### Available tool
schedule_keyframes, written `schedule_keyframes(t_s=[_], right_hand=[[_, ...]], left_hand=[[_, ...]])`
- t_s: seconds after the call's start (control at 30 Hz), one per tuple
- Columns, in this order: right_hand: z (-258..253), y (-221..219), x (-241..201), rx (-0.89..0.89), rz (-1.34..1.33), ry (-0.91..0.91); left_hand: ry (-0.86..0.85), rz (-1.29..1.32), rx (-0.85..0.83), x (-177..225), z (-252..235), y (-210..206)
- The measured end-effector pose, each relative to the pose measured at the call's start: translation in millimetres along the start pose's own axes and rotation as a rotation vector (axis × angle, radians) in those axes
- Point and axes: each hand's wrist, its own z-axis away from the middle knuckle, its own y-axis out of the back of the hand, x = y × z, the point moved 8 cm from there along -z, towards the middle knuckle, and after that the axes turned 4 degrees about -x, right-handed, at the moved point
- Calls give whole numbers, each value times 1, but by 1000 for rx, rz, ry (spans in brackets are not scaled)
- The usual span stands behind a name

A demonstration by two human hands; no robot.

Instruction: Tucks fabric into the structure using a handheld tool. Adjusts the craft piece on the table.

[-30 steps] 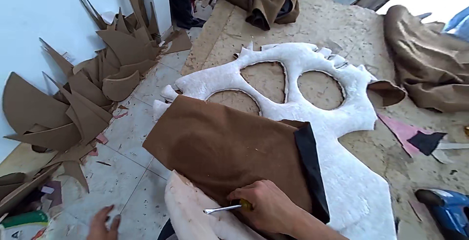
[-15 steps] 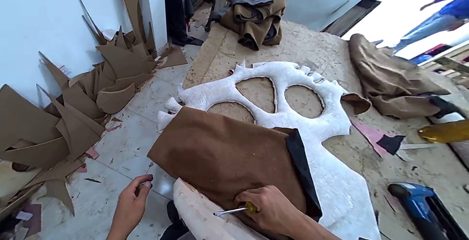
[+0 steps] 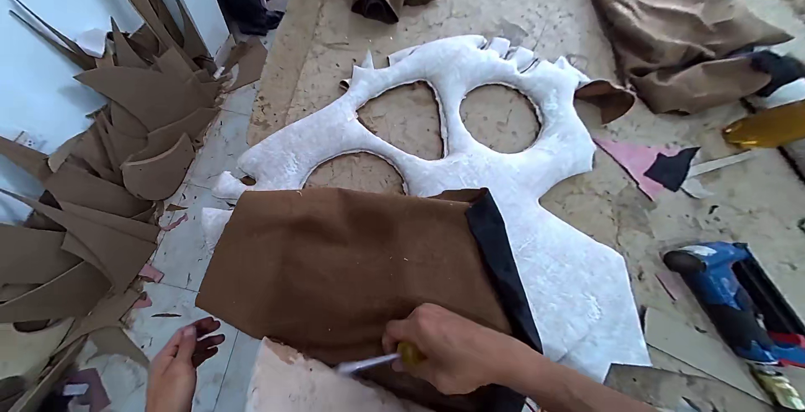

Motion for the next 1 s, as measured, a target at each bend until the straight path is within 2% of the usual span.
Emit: schedule_keyframes(t_s=[0.07,0.13,0.2,0.23,0.33,0.4,0.5,0.53,0.57,0.63,0.7,0.77,0.8,0.87,0.93,1.0], right_hand=[[11,13,14,72,-416,38],[32,31,22,189,-703,139],[68,53,38,375,-792,211],[92,66,52,509,-786,192],[182,108,106,1154,-707,-105],[242,127,148,1460,-575,-379],[306,129,205,1496,-399,-872],[316,126,207,1443,-306,-1012],[314,125,198,1362,-194,-1074],[273,122,156,1210,-57,-1004],[203,93,112,1037,-109,-919],[145,59,89,909,-98,-962],[132,49,85,913,-62,-980],[141,51,80,1127,-82,-862],[174,60,67,1389,-312,-594],[201,56,39,1494,-573,-280]], left_hand=[[-47,12,53,30,-2,4],[-158,-26,66,69,-5,3],[-356,-128,25,113,-7,-7],[-472,-212,-5,137,-7,-18],[-735,-513,-127,203,-5,-69],[-887,-752,-184,236,-11,-113],[-952,-979,-349,258,-33,-188],[-923,-1044,-417,255,-40,-210],[-894,-1120,-478,251,-43,-230],[-814,-1285,-587,241,-47,-260],[-719,-1347,-703,230,-53,-278],[-569,-1375,-858,222,-58,-289],[-555,-1382,-922,224,-56,-292],[-562,-1257,-1101,242,-40,-292],[-531,-957,-1290,268,-18,-277],[-521,-764,-1451,289,10,-249]])
